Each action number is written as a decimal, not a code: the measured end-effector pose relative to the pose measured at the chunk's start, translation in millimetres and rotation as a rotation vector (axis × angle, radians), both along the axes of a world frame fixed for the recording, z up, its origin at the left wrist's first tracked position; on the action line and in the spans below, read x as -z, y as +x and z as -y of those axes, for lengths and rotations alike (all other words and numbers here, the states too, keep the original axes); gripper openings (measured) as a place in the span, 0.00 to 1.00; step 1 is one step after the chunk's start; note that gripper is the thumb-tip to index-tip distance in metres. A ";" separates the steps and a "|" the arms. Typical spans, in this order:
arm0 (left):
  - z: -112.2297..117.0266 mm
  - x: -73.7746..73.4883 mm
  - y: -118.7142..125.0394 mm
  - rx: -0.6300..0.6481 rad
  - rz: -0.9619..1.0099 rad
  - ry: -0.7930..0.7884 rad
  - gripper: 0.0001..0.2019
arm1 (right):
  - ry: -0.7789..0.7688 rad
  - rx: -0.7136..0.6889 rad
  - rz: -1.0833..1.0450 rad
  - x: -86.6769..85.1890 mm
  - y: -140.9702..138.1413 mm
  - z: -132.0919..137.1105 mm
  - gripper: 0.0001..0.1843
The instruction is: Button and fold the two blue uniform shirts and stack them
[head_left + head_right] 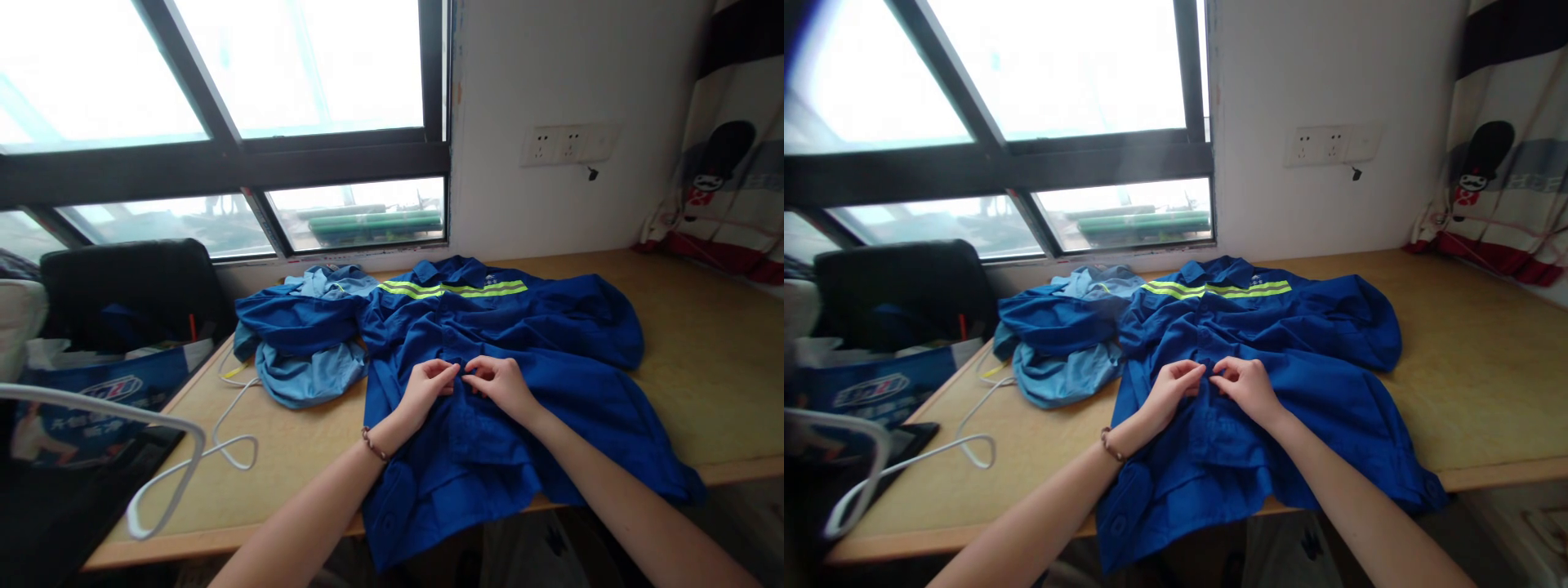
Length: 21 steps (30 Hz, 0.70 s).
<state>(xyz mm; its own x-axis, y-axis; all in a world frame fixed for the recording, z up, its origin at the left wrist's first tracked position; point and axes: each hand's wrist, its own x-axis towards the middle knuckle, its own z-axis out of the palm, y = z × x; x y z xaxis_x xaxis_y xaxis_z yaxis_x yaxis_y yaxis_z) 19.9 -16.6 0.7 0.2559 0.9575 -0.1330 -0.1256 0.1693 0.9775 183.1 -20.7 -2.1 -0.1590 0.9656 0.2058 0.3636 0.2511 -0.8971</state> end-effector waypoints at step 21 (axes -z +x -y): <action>-6.5 13.9 -0.2 -0.060 0.253 -0.171 0.16 | 0.122 -0.053 0.158 -4.7 -8.7 8.4 0.11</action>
